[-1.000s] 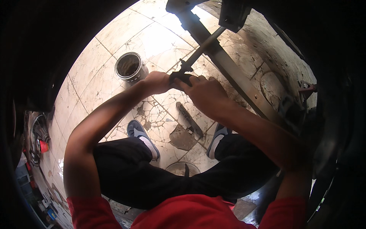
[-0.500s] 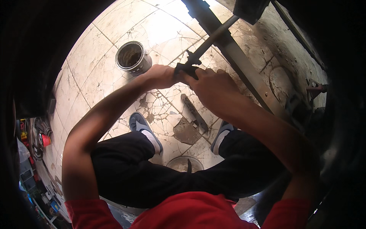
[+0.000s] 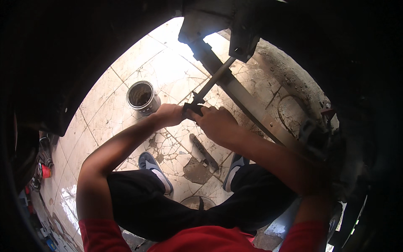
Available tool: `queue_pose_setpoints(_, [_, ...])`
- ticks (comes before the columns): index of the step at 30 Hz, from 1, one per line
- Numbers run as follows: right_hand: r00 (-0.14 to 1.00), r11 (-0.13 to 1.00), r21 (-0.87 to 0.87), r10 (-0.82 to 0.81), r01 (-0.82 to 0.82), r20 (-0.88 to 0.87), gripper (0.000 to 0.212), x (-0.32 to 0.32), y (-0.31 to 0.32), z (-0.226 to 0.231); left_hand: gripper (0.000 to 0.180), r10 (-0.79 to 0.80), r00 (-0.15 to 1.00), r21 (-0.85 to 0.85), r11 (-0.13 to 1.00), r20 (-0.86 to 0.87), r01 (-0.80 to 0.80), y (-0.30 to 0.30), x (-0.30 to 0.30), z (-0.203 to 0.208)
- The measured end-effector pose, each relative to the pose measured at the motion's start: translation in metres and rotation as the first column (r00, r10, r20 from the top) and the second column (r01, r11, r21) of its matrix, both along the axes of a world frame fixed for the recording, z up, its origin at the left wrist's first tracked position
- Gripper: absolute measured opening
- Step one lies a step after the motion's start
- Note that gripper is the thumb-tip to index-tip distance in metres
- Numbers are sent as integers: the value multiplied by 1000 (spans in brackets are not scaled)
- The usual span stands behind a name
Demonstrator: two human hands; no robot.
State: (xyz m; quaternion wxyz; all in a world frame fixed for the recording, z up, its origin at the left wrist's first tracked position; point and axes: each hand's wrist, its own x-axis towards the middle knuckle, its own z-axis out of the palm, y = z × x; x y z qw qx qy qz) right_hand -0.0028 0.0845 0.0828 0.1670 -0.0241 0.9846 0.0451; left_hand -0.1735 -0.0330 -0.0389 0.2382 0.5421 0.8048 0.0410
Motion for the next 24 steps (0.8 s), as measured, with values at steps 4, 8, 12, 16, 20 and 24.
queue_pose_setpoints(4, [999, 998, -53, 37, -37, -11, 61, 1, 3, 3, 50, 15, 974, -54, 999, 228, -3, -6, 9, -13])
queue_pose_setpoints(8, [1000, 997, -71, 5, -7, -26, 62, 2, 5, -3, 53, 71, 913, -123, 992, 401, -24, -6, 14, -15])
queue_pose_setpoints(12, [1000, 999, -45, 7, -7, -6, 64, 0, -4, -2, 43, -39, 922, -24, 998, 385, 52, -15, 4, -31])
queue_pose_setpoints(16, [997, 998, 50, 35, -31, -67, 56, 7, -2, -5, 37, -52, 944, 56, 998, 326, 35, -6, 14, -4])
queue_pose_setpoints(20, [996, 996, 50, 78, -75, -53, 57, -8, -6, -3, 35, -5, 975, 24, 1000, 222, -1, -13, 1, -1])
queue_pose_setpoints(24, [998, 998, 65, -4, 8, -57, 60, -1, 7, 0, 35, -57, 975, 35, 998, 217, 50, 13, 3, 19])
